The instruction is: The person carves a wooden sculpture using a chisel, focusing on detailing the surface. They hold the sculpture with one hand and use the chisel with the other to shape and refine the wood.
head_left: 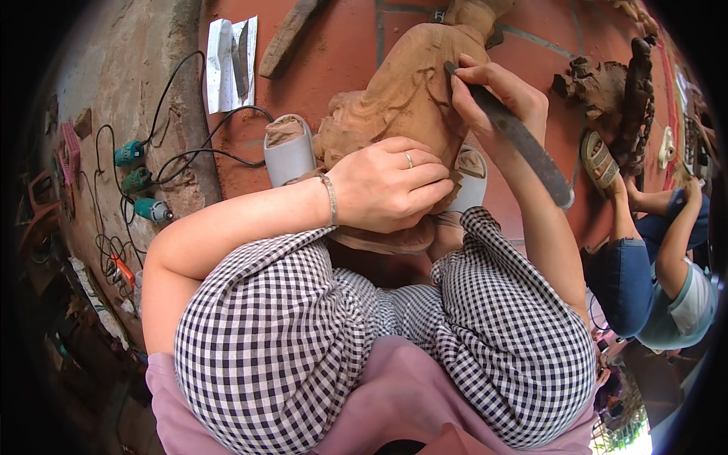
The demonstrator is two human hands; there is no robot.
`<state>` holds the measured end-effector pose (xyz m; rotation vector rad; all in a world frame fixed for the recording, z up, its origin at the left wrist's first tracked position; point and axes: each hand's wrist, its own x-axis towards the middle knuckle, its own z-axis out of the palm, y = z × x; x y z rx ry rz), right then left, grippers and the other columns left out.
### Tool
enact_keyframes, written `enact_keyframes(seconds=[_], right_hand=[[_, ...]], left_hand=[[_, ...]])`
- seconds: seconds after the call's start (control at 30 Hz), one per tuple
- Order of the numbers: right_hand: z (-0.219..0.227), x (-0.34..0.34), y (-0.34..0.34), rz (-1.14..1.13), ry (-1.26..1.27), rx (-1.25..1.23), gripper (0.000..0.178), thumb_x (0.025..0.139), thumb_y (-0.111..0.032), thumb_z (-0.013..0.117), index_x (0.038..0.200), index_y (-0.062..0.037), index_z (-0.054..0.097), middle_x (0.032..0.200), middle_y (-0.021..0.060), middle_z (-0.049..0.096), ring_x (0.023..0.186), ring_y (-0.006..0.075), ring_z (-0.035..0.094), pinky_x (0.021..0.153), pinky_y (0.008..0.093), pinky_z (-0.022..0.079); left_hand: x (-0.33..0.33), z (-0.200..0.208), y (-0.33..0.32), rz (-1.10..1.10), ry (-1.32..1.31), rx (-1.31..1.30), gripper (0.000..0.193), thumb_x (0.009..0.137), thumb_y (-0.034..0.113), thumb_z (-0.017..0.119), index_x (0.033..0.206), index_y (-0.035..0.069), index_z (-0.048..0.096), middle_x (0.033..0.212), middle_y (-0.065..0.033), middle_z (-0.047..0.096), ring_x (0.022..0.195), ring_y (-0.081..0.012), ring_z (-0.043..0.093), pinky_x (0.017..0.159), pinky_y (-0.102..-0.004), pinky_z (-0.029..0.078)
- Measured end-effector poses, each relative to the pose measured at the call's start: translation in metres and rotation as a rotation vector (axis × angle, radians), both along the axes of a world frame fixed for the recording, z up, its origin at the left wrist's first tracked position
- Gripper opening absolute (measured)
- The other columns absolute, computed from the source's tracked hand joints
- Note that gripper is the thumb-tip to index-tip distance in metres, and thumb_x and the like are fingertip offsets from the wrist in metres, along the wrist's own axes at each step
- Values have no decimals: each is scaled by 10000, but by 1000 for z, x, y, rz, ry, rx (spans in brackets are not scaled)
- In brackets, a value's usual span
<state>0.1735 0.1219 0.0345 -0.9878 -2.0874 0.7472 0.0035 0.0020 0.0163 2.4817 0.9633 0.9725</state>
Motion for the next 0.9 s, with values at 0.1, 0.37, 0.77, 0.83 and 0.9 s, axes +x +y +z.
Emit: enact_keyframes(seconds=[0.1,0.37,0.77,0.83,0.9], right_hand=[[-1,7,-10,110,-65,39,110,790,-63,751,863,-5,693,836,153,715,930,270,748,737,328,584],[5,1,-1,53,-81,23,134,787,-75,754,880,0,694,850,154,715,788,298,727,695,322,567],[0,12,-7,122,-70,50,107,797,-81,744,851,-18,676,810,119,704,704,244,705,640,311,550],[9,12,-8,94,-87,-42,111,790,-76,747,855,-14,682,826,130,702,745,268,713,661,313,555],[12,2,-1,68,-44,-34,116,786,-74,748,862,-12,686,844,140,705,777,275,722,684,305,565]], left_hand=[[-4,-1,-3,6,14,-14,354,713,158,724,1051,58,699,1085,-64,701,963,-222,677,887,-359,548],[-3,0,0,1,7,-8,360,705,156,720,1051,60,700,1082,-66,702,954,-225,680,877,-354,550],[-2,1,0,-1,3,-6,365,702,154,723,1052,53,694,1080,-64,701,966,-225,679,888,-358,548],[-2,1,0,-4,-5,-2,364,703,152,722,1052,53,694,1076,-63,700,967,-223,678,890,-356,547],[-1,0,0,-6,3,-3,361,706,155,723,1051,53,693,1078,-62,701,972,-222,677,890,-357,548]])
